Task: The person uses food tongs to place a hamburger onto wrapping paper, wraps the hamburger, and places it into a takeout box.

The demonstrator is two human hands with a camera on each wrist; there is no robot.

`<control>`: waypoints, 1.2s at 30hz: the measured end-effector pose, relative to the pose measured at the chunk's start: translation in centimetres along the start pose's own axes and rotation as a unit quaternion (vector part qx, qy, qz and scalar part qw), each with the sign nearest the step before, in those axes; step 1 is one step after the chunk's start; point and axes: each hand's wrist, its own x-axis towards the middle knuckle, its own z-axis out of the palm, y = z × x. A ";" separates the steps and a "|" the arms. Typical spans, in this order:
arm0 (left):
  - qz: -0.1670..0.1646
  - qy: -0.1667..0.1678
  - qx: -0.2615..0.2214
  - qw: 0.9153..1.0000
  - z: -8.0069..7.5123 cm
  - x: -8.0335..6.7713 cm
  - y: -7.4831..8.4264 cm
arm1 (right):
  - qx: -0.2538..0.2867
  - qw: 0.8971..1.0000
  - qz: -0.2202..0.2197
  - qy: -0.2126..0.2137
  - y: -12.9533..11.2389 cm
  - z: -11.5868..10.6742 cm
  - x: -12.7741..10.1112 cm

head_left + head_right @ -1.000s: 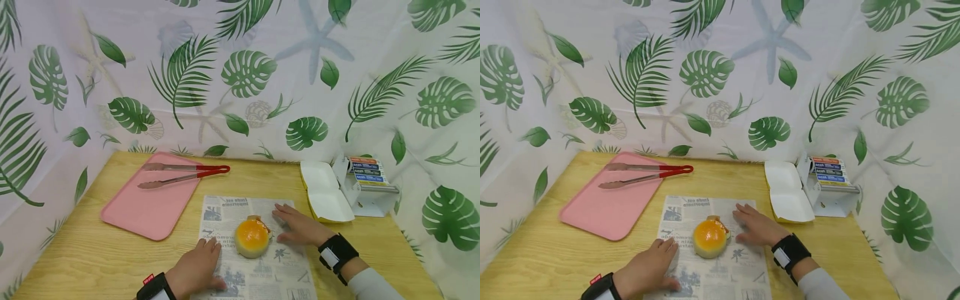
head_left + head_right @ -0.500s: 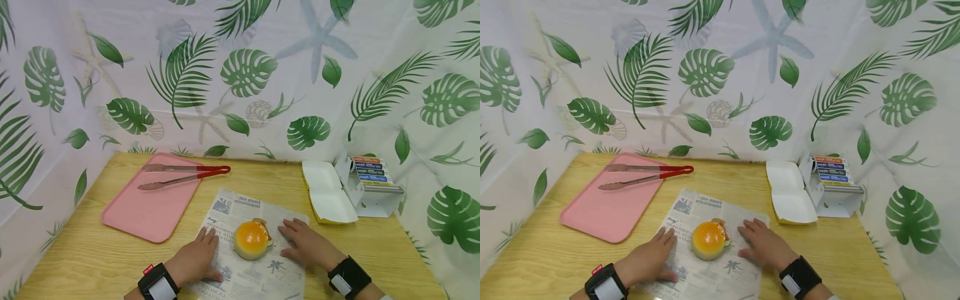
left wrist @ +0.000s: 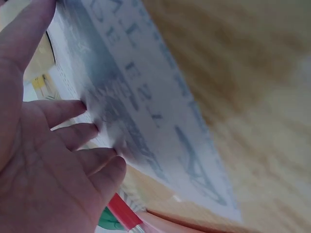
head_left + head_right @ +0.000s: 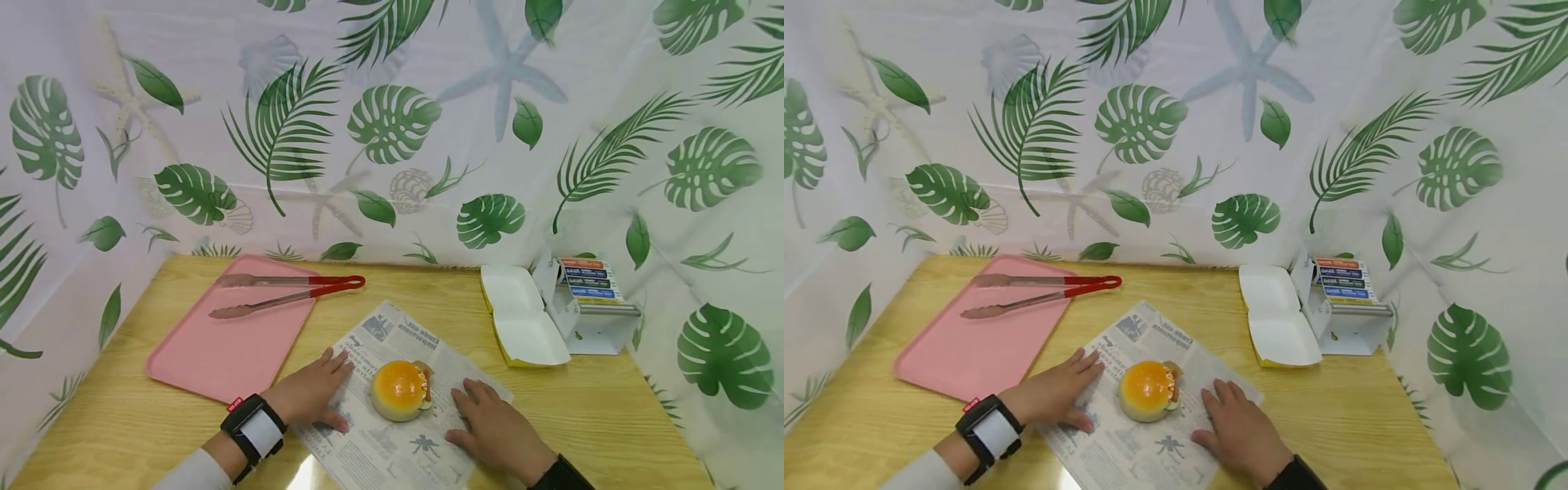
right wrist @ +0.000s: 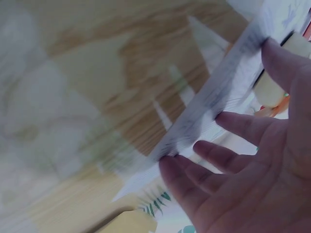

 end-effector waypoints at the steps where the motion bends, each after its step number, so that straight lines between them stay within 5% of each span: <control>1: 0.001 -0.001 -0.002 1.000 0.0 0.2 -0.3 | -0.001 1.000 0.003 -0.002 -0.1 0.0 0.1; 11: -0.003 -0.009 -0.027 1.000 -0.5 2.2 -1.6 | -0.006 1.000 0.002 0.018 -0.2 -0.3 0.7; 21: -0.010 -0.032 0.028 0.999 -2.8 4.3 -1.8 | 0.002 1.000 0.009 0.012 0.2 -0.4 1.4; 25: -0.004 -0.032 0.024 0.999 -4.8 7.1 -1.8 | 0.006 1.000 0.024 0.008 0.5 -0.8 1.4; 29: -0.002 0.004 0.018 1.000 -6.1 10.8 -2.0 | 0.016 0.999 0.035 0.003 0.9 -0.7 1.4; 36: -0.006 0.052 0.070 0.996 -6.2 16.0 -2.9 | 0.010 1.000 0.013 0.007 0.6 -0.3 2.0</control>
